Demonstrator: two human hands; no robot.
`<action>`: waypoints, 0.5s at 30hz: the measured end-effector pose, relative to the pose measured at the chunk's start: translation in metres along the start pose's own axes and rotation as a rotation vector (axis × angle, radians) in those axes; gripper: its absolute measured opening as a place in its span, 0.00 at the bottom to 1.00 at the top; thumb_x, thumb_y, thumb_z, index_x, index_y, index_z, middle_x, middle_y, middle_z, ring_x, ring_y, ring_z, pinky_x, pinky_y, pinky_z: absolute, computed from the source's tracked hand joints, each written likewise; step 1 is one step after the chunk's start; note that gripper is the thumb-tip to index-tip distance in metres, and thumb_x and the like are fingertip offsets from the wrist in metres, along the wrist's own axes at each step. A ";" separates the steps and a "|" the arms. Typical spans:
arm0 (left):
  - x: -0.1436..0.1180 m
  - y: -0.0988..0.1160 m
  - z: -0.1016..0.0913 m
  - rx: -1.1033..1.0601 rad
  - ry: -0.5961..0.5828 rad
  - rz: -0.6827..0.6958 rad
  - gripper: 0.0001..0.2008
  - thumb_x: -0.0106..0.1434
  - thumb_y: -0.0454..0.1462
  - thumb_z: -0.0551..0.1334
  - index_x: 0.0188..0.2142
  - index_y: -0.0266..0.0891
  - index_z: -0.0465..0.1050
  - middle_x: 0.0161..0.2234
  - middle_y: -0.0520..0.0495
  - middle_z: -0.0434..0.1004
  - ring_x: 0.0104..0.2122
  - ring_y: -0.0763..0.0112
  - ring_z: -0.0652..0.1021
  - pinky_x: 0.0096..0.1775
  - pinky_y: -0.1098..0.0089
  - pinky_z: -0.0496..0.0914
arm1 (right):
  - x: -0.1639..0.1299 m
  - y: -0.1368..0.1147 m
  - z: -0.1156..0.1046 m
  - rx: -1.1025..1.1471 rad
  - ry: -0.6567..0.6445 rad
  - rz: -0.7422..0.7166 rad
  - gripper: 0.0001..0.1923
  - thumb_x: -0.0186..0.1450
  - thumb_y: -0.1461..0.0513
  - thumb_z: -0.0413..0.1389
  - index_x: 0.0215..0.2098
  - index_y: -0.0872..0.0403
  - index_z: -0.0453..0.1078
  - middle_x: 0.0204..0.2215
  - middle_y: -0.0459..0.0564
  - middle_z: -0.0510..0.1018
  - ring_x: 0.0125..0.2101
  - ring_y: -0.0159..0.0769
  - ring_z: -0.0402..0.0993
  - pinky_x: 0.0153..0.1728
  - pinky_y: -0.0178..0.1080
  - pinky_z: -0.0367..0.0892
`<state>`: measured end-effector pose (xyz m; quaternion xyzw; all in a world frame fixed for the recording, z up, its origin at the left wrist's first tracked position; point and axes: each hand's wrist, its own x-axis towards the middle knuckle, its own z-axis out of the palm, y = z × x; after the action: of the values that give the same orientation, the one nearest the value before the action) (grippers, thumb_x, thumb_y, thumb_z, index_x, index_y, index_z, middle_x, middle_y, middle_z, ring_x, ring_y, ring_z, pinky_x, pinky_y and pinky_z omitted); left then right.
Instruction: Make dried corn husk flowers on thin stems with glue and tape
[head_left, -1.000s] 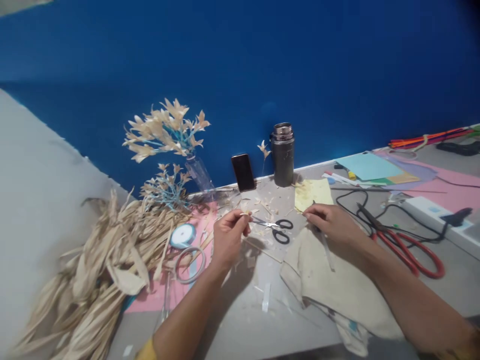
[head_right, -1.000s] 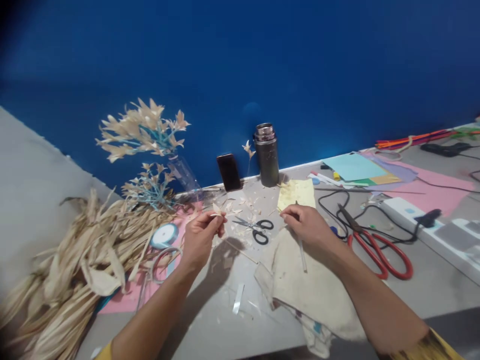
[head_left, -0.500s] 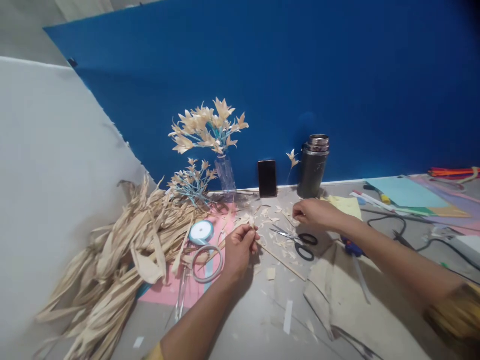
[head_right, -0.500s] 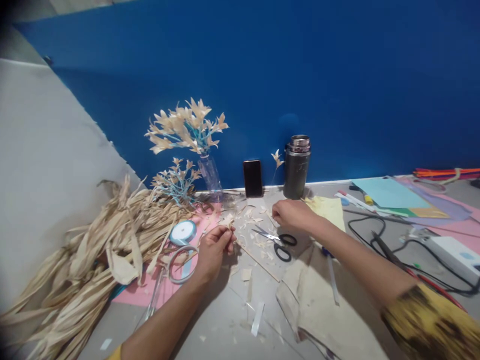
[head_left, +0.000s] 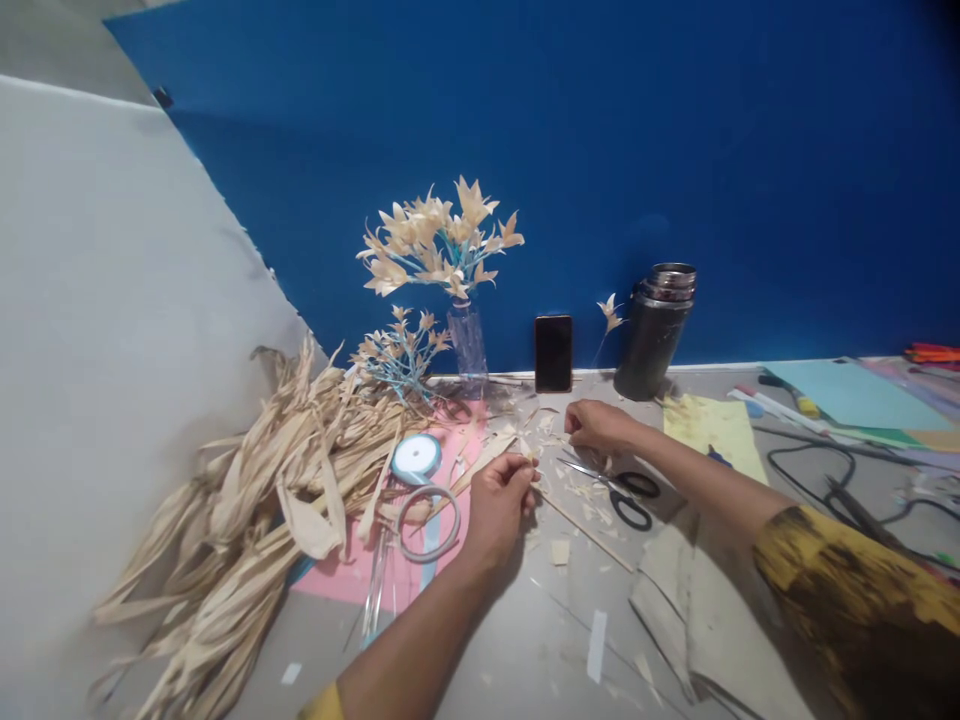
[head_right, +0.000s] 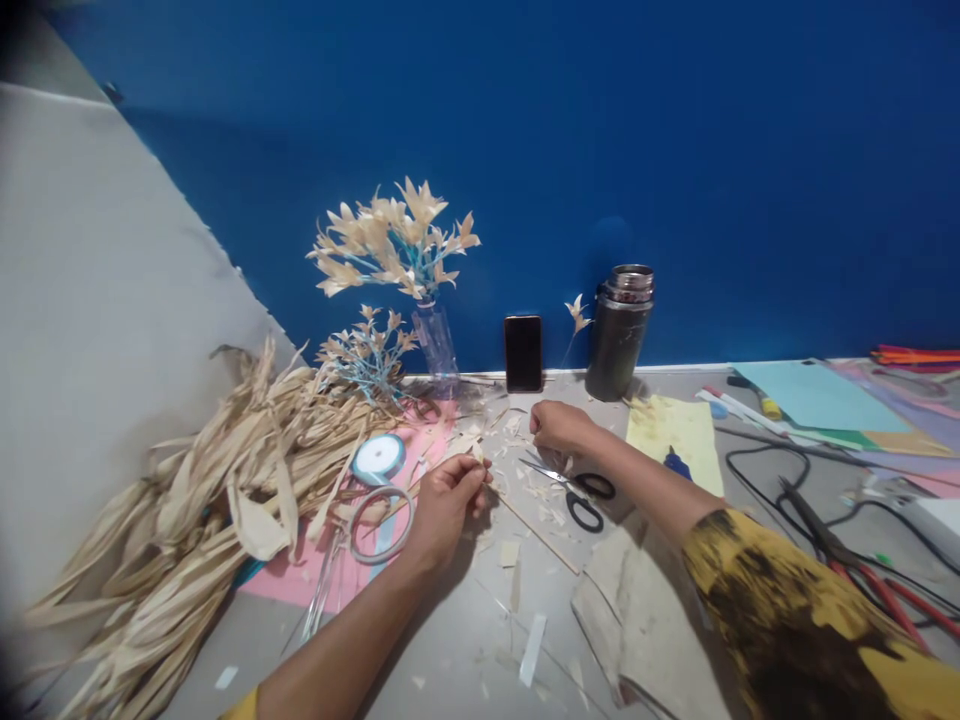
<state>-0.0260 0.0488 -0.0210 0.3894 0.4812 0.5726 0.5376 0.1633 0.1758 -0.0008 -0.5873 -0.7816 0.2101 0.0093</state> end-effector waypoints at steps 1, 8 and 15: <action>0.000 0.000 0.000 -0.005 -0.002 -0.001 0.10 0.53 0.40 0.70 0.28 0.36 0.74 0.26 0.50 0.76 0.16 0.82 0.67 0.20 0.77 0.58 | 0.000 0.001 0.000 0.038 0.012 -0.004 0.13 0.69 0.56 0.62 0.47 0.56 0.75 0.43 0.51 0.80 0.40 0.38 0.78 0.42 0.44 0.74; 0.001 0.006 -0.005 -0.222 -0.037 -0.107 0.16 0.50 0.42 0.76 0.31 0.35 0.74 0.27 0.51 0.76 0.18 0.81 0.69 0.20 0.79 0.61 | -0.049 -0.002 -0.015 0.384 0.082 -0.107 0.07 0.61 0.63 0.58 0.36 0.55 0.77 0.26 0.47 0.81 0.27 0.34 0.75 0.29 0.34 0.67; -0.019 0.018 0.033 -0.316 -0.194 -0.317 0.16 0.55 0.40 0.75 0.31 0.37 0.70 0.30 0.46 0.78 0.24 0.76 0.76 0.24 0.78 0.68 | -0.122 -0.007 0.000 0.744 0.401 -0.355 0.08 0.61 0.56 0.61 0.30 0.52 0.80 0.31 0.50 0.82 0.33 0.39 0.77 0.36 0.39 0.70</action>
<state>0.0041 0.0353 0.0052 0.2731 0.3869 0.5091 0.7187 0.1953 0.0617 0.0302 -0.4300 -0.7244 0.3537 0.4065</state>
